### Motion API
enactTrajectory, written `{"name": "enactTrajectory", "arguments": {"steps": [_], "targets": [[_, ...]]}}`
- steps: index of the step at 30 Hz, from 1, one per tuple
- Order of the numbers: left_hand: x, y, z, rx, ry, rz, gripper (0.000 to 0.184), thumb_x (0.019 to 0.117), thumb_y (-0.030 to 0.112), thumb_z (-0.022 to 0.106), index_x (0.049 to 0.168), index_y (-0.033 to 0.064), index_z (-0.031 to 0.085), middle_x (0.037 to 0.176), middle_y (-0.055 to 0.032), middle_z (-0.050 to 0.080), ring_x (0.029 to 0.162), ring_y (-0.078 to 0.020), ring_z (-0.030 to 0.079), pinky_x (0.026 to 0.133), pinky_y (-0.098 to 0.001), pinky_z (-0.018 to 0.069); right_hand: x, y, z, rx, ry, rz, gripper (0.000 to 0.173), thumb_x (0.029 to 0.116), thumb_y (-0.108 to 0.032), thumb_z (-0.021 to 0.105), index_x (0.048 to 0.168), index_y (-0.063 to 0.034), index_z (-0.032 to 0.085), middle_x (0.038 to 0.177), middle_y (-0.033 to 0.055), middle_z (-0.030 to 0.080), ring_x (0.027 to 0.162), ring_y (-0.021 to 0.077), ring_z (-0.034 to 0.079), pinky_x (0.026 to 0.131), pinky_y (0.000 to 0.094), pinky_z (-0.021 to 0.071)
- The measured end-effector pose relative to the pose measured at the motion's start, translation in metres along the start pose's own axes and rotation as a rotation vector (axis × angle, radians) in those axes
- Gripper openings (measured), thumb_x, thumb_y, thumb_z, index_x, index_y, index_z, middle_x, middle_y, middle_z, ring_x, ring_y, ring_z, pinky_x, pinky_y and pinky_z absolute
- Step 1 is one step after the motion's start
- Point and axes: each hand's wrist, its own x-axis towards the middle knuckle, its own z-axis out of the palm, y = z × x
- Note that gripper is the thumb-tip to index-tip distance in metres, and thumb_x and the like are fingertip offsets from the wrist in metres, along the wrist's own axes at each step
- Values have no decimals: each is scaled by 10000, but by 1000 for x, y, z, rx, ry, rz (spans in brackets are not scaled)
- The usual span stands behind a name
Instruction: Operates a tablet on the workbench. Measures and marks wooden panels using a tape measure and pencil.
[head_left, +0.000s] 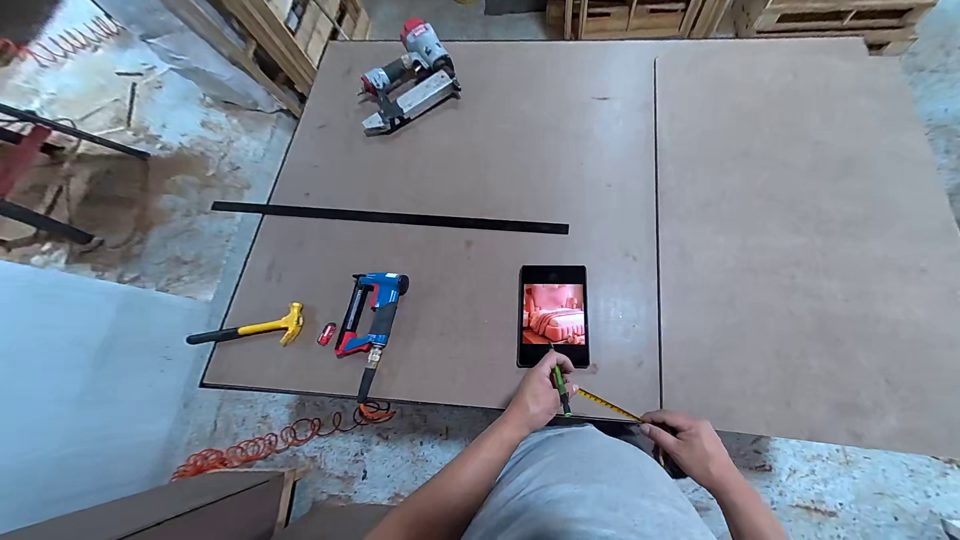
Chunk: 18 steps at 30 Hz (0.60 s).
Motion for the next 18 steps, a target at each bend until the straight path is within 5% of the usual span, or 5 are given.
{"name": "enactTrajectory", "arguments": {"steps": [8,18], "targets": [[-22,-31,-47,-27,141,-112,273,911,73,766,1150,108,640,943,-78,684,742,-200,663,680,-363,590,57,-18,30,-61,-157,-72,246,992,-508,620,1028,-334,789,1025,-164,738,926,-17,679,850,315,588],[3,-7,-16,-22,279,-152,286,914,46,741,1168,121,631,913,-75,681,733,-202,663,667,-377,588,102,-1,-9,-28,-300,-120,198,1000,-428,638,1037,-297,782,1012,-133,742,884,6,679,826,327,585]]}}
